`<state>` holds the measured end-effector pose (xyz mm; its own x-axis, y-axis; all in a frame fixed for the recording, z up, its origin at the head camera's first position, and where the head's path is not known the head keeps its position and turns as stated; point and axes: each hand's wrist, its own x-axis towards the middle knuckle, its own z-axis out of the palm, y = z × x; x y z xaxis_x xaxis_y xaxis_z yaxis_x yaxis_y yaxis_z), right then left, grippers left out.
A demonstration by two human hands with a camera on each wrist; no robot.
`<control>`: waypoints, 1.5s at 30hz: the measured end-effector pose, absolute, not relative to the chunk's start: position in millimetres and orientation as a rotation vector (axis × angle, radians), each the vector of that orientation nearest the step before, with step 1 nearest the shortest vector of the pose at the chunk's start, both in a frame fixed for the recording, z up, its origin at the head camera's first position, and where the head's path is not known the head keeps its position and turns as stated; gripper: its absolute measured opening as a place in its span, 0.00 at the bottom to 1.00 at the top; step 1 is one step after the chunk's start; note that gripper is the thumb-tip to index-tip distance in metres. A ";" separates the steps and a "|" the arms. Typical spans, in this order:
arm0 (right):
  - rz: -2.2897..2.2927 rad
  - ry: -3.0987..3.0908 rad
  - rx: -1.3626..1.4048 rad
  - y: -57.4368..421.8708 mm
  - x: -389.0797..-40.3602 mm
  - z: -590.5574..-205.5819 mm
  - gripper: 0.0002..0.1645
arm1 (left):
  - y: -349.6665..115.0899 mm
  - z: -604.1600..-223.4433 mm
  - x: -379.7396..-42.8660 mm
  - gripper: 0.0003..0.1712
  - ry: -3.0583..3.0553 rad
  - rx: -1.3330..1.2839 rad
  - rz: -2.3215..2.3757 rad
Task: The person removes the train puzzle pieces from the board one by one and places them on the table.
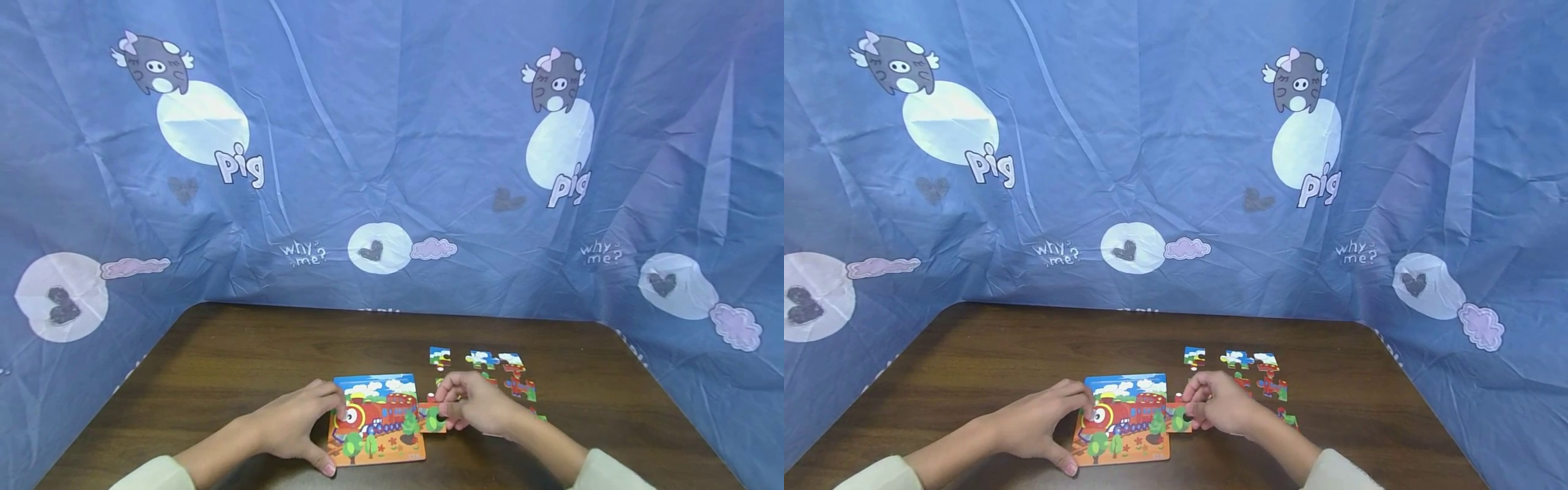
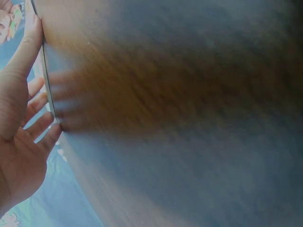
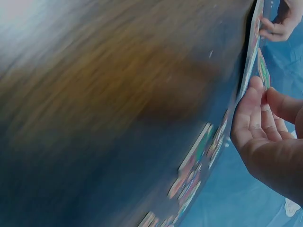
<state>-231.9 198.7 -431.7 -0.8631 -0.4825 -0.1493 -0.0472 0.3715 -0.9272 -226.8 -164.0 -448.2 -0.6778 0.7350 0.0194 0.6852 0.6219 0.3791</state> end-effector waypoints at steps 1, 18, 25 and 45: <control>-1.492 2.243 -0.458 201.5 -232.3 -432.0 0.06 | -164.0 -448.1 -226.8 0.39 2.703 1.189 0.544; -1.415 2.319 -0.453 227.4 -233.3 -436.5 0.04 | -164.0 -449.6 -228.5 0.39 2.694 1.188 0.549; -1.372 2.348 -0.488 231.0 -233.8 -438.0 0.06 | -163.7 -449.7 -228.4 0.39 2.704 1.189 0.536; -1.306 2.406 -0.537 231.9 -235.3 -439.8 0.08 | -163.7 -449.7 -228.5 0.39 2.702 1.176 0.534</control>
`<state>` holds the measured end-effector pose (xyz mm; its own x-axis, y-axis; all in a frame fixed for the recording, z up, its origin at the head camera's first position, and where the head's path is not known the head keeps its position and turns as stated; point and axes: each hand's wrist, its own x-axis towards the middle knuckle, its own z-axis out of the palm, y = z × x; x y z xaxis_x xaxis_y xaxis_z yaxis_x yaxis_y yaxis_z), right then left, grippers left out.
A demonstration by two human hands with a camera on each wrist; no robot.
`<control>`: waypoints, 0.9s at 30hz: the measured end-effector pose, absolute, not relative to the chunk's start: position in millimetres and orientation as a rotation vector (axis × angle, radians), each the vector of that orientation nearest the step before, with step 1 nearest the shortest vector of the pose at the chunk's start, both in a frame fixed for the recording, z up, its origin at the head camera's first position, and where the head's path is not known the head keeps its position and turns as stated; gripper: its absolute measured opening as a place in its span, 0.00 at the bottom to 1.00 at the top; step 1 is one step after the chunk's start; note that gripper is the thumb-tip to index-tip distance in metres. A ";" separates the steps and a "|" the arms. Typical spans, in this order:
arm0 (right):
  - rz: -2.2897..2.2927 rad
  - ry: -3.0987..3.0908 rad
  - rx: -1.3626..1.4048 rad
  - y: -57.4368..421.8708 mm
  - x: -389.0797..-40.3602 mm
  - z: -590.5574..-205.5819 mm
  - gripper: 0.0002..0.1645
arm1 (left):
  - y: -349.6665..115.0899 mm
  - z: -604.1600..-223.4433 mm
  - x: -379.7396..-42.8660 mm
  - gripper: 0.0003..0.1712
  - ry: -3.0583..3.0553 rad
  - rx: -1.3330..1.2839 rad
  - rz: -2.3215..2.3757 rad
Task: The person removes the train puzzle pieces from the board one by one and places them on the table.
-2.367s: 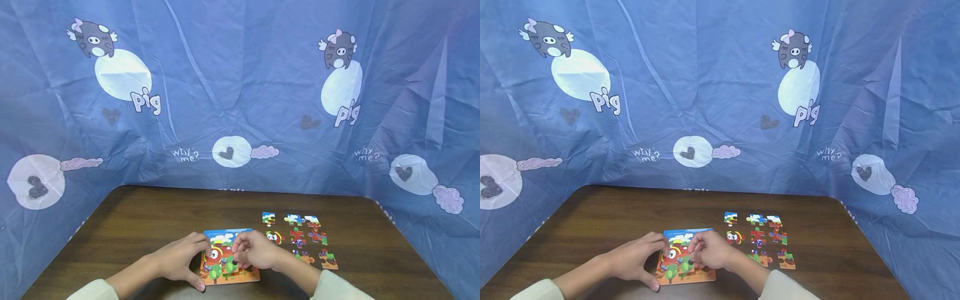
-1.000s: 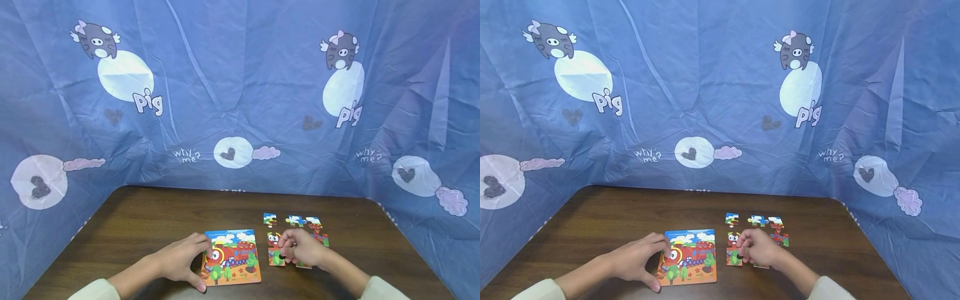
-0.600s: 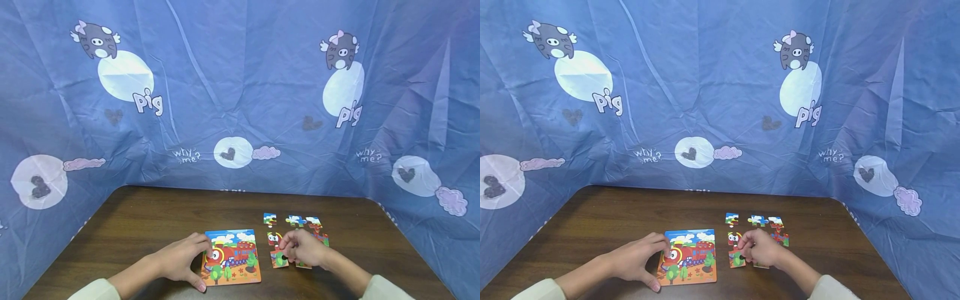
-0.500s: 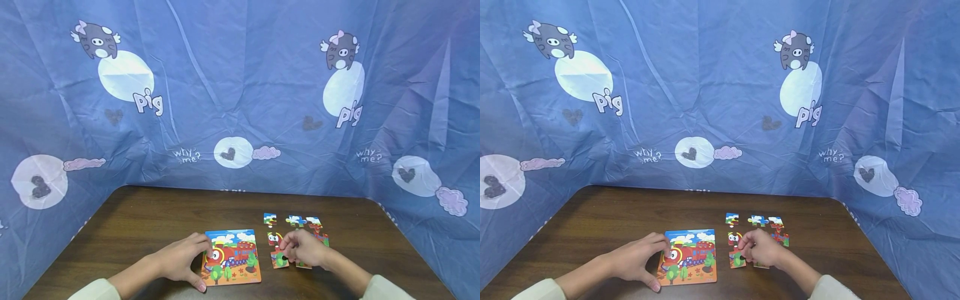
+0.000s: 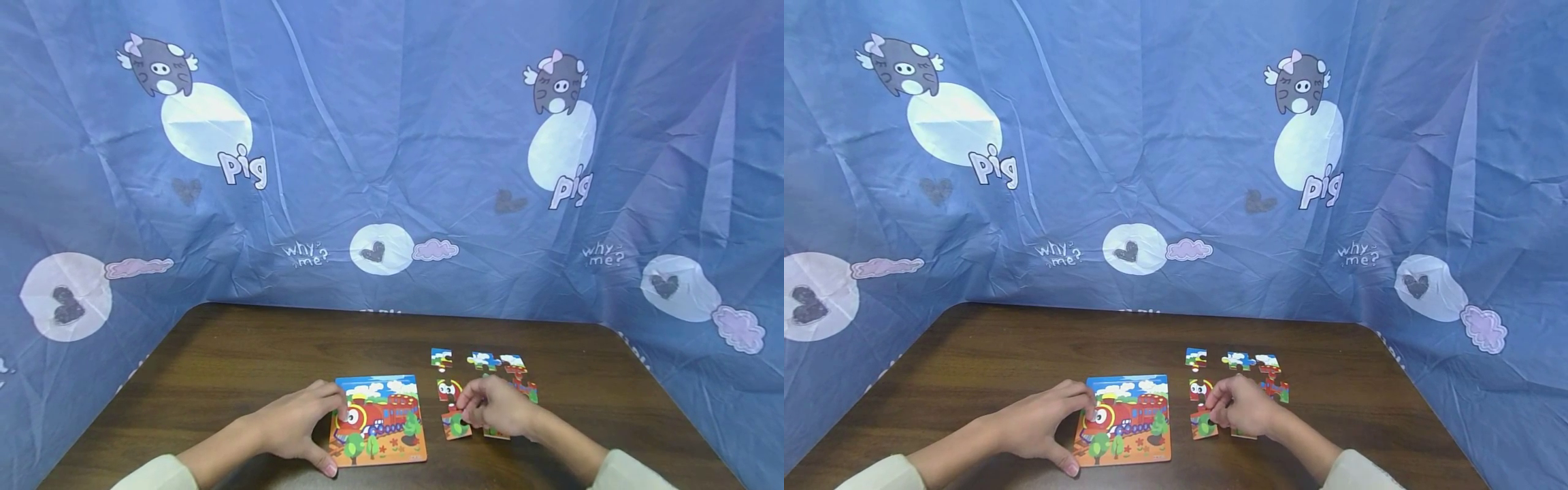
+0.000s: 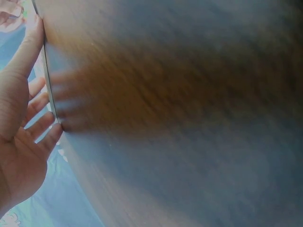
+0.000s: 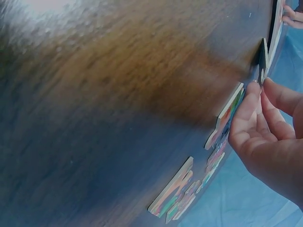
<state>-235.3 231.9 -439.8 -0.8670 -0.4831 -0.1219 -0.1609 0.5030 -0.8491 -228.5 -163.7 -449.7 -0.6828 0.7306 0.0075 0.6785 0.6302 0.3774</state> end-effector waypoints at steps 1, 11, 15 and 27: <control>-1.304 2.406 -0.536 232.1 -235.4 -439.8 0.08 | -163.7 -449.6 -228.6 0.39 2.701 1.172 0.534; -1.274 2.435 -0.569 234.2 -236.1 -440.8 0.06 | -163.3 -447.7 -230.7 0.39 2.689 1.186 0.508; -1.283 2.427 -0.571 233.7 -235.9 -440.5 0.06 | -163.5 -446.4 -231.1 0.39 2.684 1.186 0.504; -1.308 2.424 -0.517 234.3 -236.4 -437.8 0.05 | -165.0 -442.7 -232.2 0.41 2.670 1.240 0.486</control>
<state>-236.4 234.3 -437.8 -0.8770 -0.4652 -0.1205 -0.1546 0.5106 -0.8458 -232.2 -165.0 -442.7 -0.6444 0.7646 -0.0062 0.7135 0.6042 0.3547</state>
